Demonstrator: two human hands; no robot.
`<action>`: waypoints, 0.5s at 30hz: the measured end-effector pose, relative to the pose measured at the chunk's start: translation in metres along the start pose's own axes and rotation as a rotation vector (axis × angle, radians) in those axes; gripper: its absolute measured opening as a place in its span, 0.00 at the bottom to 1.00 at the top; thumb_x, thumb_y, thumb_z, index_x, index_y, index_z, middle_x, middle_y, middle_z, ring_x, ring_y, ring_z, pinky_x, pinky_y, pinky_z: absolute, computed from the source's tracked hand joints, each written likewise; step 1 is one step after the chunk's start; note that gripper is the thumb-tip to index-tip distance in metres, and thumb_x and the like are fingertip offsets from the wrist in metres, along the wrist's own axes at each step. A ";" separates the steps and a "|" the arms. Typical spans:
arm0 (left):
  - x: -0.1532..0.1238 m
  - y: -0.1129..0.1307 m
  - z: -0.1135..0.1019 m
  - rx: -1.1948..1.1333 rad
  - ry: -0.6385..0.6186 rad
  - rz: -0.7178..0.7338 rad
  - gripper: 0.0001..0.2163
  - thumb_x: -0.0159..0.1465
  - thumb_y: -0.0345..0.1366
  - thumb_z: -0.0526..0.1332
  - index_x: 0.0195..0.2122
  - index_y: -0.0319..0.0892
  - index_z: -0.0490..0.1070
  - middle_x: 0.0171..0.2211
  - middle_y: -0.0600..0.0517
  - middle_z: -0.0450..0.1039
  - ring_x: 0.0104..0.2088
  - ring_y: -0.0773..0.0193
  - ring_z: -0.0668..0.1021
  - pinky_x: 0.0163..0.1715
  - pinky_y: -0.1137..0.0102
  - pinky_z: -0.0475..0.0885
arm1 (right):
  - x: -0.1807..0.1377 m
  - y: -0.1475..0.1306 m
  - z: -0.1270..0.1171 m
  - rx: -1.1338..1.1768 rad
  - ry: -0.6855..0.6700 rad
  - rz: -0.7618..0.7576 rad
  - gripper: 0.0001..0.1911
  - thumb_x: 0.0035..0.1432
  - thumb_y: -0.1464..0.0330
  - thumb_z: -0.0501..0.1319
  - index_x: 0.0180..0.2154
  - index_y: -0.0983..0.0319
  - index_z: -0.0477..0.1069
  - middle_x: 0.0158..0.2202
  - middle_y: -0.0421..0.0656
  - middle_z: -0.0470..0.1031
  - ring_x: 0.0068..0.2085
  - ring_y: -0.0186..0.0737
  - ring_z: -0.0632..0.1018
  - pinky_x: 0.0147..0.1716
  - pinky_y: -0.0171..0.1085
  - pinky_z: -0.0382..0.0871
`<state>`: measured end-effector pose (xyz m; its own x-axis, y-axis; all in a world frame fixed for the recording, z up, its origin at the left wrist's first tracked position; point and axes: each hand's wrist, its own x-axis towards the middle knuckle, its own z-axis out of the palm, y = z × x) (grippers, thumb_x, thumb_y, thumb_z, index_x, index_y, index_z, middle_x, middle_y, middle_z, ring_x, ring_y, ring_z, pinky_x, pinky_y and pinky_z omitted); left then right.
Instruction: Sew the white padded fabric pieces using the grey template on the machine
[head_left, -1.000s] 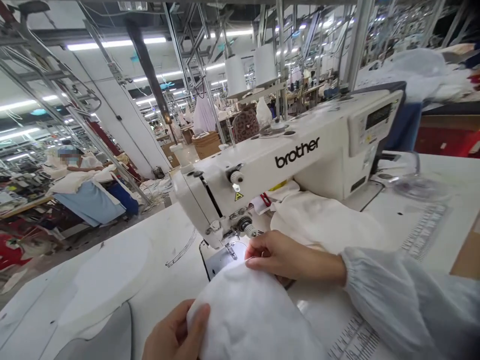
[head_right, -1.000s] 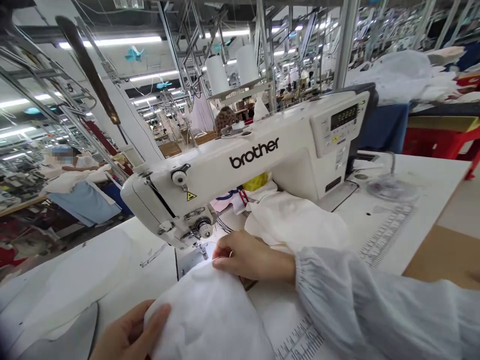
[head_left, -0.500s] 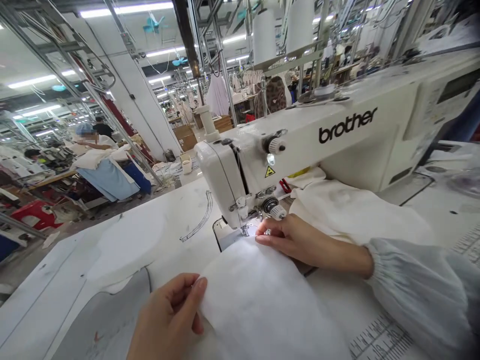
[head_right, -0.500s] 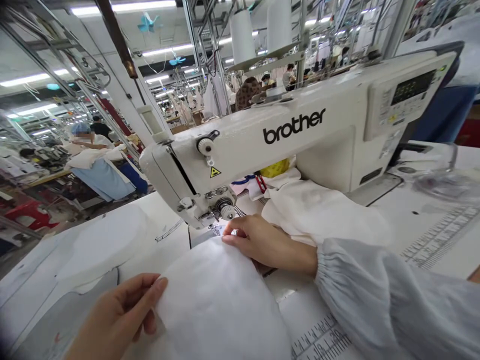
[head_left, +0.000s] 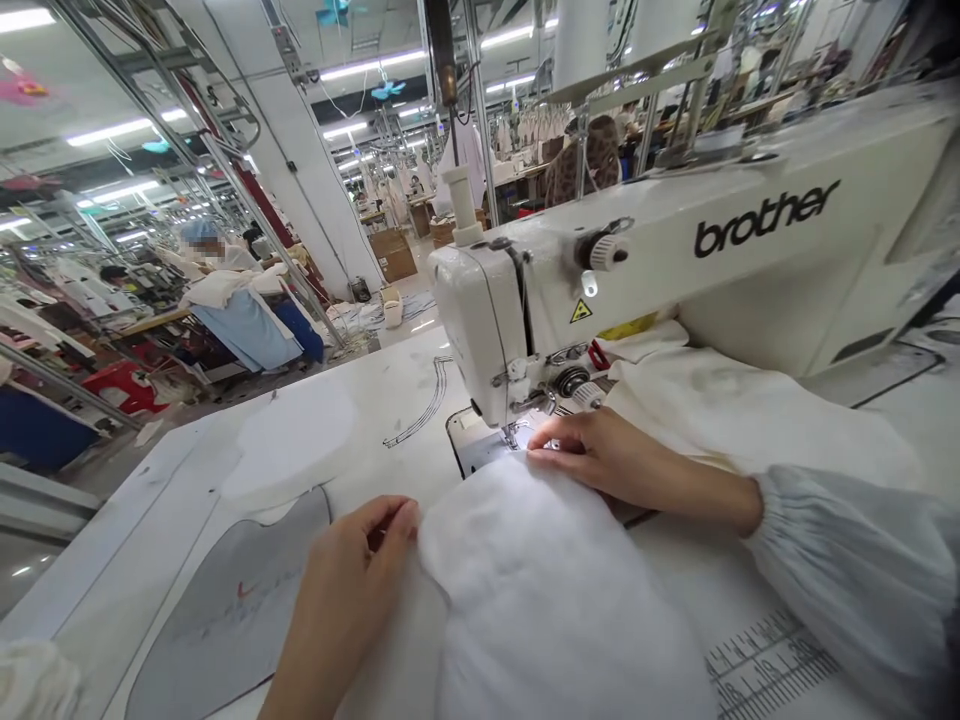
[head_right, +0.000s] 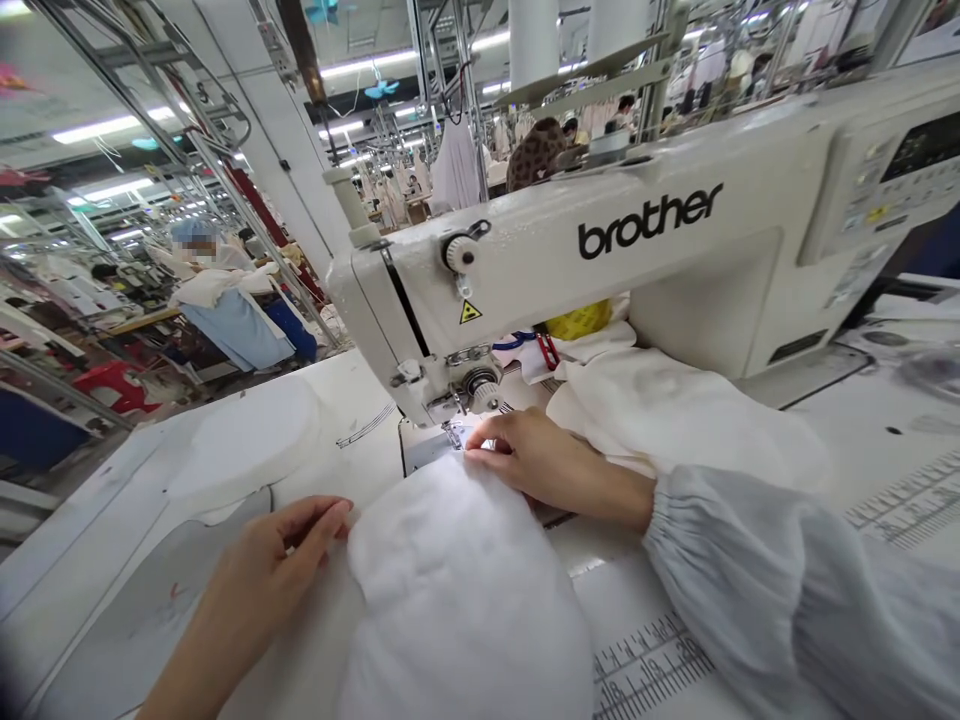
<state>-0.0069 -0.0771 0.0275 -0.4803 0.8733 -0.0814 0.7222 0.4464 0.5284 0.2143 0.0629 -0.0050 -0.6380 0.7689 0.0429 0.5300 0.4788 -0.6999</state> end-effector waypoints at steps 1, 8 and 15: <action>0.000 0.000 0.000 -0.023 0.010 -0.009 0.16 0.60 0.50 0.55 0.28 0.46 0.76 0.23 0.55 0.74 0.26 0.61 0.72 0.27 0.69 0.63 | 0.000 0.001 0.001 -0.004 0.007 -0.010 0.15 0.62 0.58 0.58 0.36 0.60 0.78 0.19 0.37 0.69 0.22 0.34 0.69 0.21 0.33 0.54; 0.005 -0.006 0.003 -0.078 0.053 -0.048 0.17 0.55 0.50 0.60 0.38 0.46 0.77 0.30 0.52 0.78 0.30 0.58 0.74 0.35 0.64 0.67 | -0.002 0.005 0.006 0.050 0.084 -0.033 0.16 0.64 0.57 0.56 0.40 0.59 0.78 0.24 0.39 0.72 0.25 0.35 0.71 0.25 0.34 0.56; 0.016 -0.015 0.006 0.091 -0.048 -0.079 0.16 0.55 0.53 0.59 0.37 0.50 0.77 0.31 0.55 0.80 0.31 0.56 0.79 0.35 0.64 0.69 | 0.000 -0.004 0.000 0.039 0.051 -0.019 0.11 0.64 0.62 0.58 0.37 0.60 0.78 0.32 0.41 0.77 0.35 0.37 0.75 0.31 0.34 0.59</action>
<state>-0.0225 -0.0685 0.0137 -0.5147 0.8422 -0.1607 0.7263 0.5279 0.4402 0.2127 0.0613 -0.0024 -0.6181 0.7807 0.0920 0.4954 0.4777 -0.7255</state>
